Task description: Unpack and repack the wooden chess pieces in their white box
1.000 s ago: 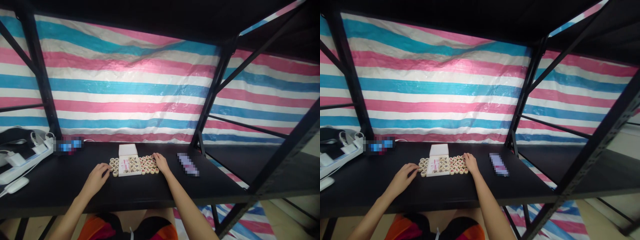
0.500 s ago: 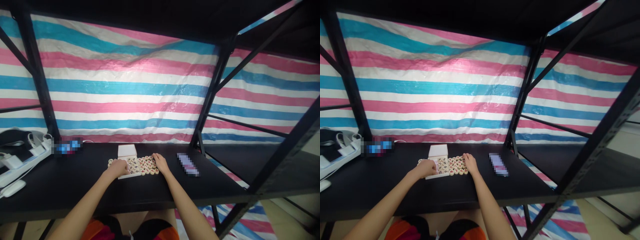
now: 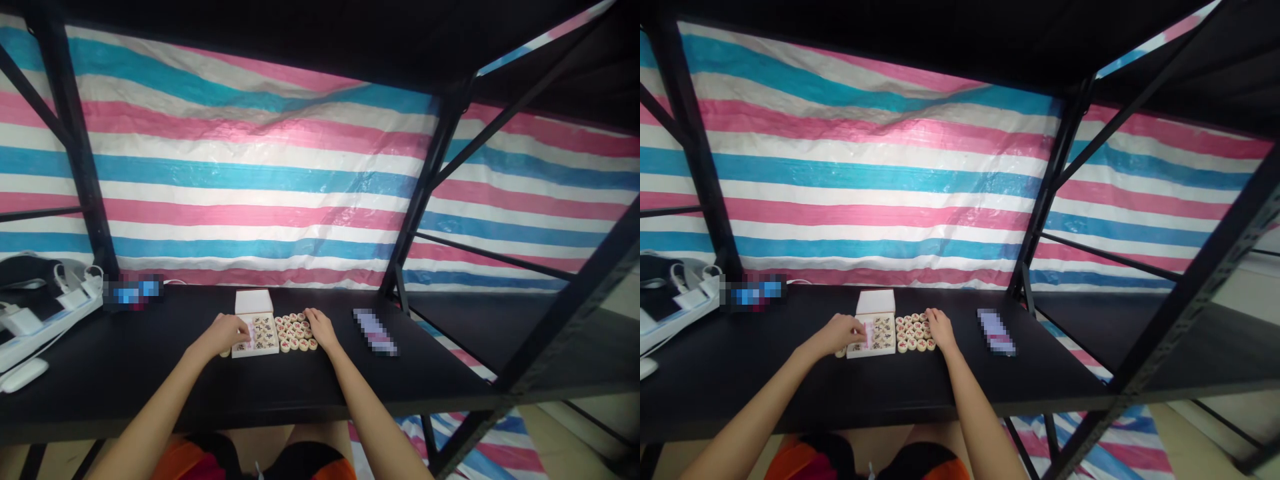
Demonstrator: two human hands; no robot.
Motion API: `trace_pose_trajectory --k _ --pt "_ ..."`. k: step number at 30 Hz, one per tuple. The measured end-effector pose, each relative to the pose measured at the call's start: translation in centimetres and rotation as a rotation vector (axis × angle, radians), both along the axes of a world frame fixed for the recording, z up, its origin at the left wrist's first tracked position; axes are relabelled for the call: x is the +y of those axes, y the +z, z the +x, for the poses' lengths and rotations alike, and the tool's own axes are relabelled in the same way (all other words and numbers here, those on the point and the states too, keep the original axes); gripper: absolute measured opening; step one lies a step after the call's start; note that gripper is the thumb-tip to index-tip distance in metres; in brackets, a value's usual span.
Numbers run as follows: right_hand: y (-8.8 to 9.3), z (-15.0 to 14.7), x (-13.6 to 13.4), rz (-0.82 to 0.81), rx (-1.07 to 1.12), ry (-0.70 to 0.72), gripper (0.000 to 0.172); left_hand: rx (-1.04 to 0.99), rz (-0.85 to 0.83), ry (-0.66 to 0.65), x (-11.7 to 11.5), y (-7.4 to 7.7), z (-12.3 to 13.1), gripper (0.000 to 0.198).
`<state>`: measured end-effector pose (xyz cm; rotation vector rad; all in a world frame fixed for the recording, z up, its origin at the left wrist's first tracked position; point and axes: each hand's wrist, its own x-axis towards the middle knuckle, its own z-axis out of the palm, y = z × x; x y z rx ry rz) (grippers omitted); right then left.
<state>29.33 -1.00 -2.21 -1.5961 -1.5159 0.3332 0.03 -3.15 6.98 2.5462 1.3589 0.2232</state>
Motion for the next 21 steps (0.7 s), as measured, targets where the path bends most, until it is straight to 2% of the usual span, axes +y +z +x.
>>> trace_pose_trajectory --k 2,5,9,12,18,21 --pt "0.0 0.0 0.0 -0.003 0.000 -0.002 0.038 0.036 -0.046 -0.020 0.5 0.7 -0.2 0.014" --pt "0.0 0.0 0.0 -0.005 0.000 -0.001 0.039 0.082 -0.115 -0.034 1.0 1.0 -0.1 0.010" --pt "-0.1 0.1 0.1 0.004 0.000 0.001 0.039 0.103 -0.184 -0.017 1.5 0.6 0.2 0.026" --pt "-0.1 0.1 0.2 0.005 -0.001 -0.003 0.038 0.074 -0.222 -0.021 2.0 0.3 0.3 0.026" --pt "0.0 0.0 0.1 0.006 -0.003 0.000 0.038 -0.149 -0.197 -0.045 1.7 0.0 -0.4 0.013" --pt "0.0 0.0 0.0 0.006 -0.007 0.000 0.039 -0.323 -0.128 0.007 0.8 -0.1 -2.4 0.022"
